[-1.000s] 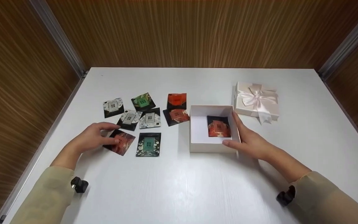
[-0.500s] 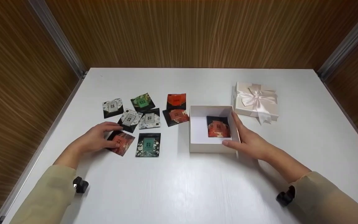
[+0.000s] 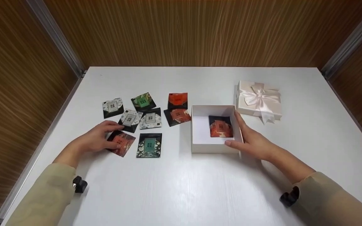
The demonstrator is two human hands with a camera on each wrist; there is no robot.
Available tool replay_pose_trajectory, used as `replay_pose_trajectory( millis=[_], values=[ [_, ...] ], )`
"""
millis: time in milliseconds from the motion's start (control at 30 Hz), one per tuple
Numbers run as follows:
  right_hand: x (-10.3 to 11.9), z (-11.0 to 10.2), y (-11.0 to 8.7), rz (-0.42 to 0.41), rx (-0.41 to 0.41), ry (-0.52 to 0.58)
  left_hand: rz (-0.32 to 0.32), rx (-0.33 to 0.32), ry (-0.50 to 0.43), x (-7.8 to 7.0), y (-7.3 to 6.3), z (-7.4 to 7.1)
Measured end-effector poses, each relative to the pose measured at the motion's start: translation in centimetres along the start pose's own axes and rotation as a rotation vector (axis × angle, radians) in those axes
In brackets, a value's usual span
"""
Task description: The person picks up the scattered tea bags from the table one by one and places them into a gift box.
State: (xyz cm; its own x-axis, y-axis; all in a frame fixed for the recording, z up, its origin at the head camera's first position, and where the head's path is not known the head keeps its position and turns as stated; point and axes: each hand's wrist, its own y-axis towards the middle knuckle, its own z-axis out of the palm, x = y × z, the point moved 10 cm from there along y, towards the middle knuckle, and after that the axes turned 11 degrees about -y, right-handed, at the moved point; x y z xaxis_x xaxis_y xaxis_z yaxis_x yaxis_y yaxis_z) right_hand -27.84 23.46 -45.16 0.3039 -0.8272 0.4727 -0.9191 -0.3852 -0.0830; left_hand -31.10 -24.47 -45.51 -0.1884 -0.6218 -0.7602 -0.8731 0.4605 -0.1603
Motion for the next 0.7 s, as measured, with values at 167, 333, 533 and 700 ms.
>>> replay_pose_trajectory(
  millis=[167,333,533,700],
  values=[
    [0.01,-0.03,-0.09,-0.001,-0.003,-0.005,-0.033,0.015,-0.017,0.37,0.13,0.03],
    [-0.05,-0.13,-0.2,0.004,-0.006,-0.013,-0.046,0.022,-0.026,0.44,0.26,0.06],
    [-0.09,-0.07,-0.35,0.015,0.011,-0.001,-0.044,0.023,-0.057,0.27,0.44,0.07],
    [0.04,-0.12,-0.18,0.005,0.007,-0.004,-0.05,0.005,-0.071,0.59,0.48,-0.27]
  ],
)
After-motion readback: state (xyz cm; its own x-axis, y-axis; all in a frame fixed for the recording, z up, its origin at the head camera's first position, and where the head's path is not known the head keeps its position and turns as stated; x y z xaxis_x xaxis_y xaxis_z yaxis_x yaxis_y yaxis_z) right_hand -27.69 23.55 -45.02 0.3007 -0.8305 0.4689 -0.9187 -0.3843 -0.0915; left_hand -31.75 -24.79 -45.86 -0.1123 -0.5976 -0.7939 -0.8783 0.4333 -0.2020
